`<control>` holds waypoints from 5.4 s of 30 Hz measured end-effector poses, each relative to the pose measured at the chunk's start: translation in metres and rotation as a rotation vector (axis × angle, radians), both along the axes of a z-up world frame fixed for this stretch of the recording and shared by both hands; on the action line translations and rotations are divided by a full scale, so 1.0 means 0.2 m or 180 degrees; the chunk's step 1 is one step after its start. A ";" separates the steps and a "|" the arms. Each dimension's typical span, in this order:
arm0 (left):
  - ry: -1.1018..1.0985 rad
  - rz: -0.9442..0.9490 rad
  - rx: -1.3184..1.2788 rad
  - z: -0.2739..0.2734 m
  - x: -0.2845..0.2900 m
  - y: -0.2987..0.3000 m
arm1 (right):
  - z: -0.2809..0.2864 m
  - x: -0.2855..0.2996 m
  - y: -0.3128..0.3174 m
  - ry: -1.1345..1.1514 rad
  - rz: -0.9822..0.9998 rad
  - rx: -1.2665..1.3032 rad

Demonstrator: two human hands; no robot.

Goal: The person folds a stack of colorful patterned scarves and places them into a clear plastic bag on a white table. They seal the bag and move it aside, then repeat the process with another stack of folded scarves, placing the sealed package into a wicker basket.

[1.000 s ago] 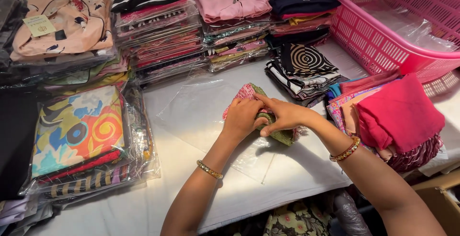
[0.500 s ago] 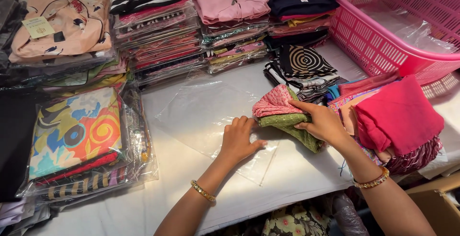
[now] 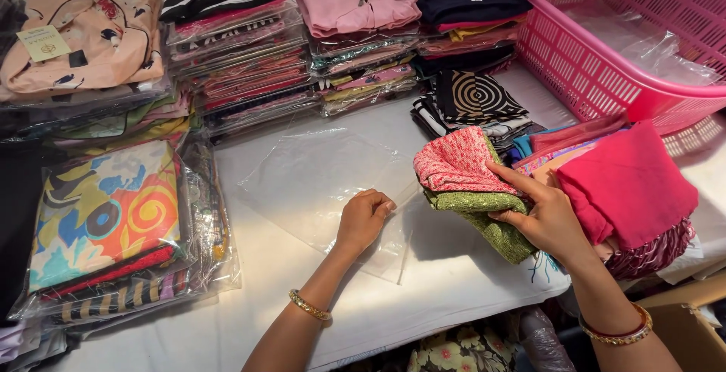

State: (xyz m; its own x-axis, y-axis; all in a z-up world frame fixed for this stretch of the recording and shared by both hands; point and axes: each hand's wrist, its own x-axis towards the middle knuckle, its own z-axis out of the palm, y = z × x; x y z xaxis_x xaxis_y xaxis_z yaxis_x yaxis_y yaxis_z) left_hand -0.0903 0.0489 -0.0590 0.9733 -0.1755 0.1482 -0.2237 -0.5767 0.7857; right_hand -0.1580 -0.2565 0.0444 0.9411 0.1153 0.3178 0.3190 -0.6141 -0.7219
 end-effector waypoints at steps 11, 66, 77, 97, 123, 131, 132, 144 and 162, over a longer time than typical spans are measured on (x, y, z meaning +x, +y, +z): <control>0.0900 -0.0290 -0.2189 -0.15 0.10 0.08 | -0.09 -0.03 0.11 -0.0659 0.0461 -0.0678; 0.0235 -0.1960 0.1901 1.16 -0.19 0.29 | -0.12 -0.13 -0.26 -0.0973 -0.0327 0.0809; -0.1825 -0.0765 0.3398 0.42 0.69 -0.31 | -0.06 -0.22 -0.23 -0.1451 -0.0568 0.1098; -0.0539 -0.0327 0.0608 0.14 0.07 -0.12 | -0.09 -0.10 -0.10 -0.1022 -0.0179 -0.0057; 0.0519 -0.0046 -0.0328 0.09 0.07 -0.04 | -0.23 -0.07 0.08 -0.0498 0.0728 -0.1405; -0.0761 -0.0182 -0.0137 0.21 0.11 0.14 | -0.14 -0.04 0.14 -0.0217 0.0858 -0.1536; -0.0670 -0.0277 -0.0154 0.22 0.12 0.15 | -0.13 -0.03 0.13 -0.0090 0.0870 -0.1433; -0.0076 -0.0354 -0.0137 0.05 0.09 -0.06 | -0.18 -0.02 -0.22 -0.0178 0.0952 0.0532; 0.0515 -0.2021 -0.1965 0.23 0.16 0.25 | -0.14 0.14 0.09 0.0034 0.0439 -0.0799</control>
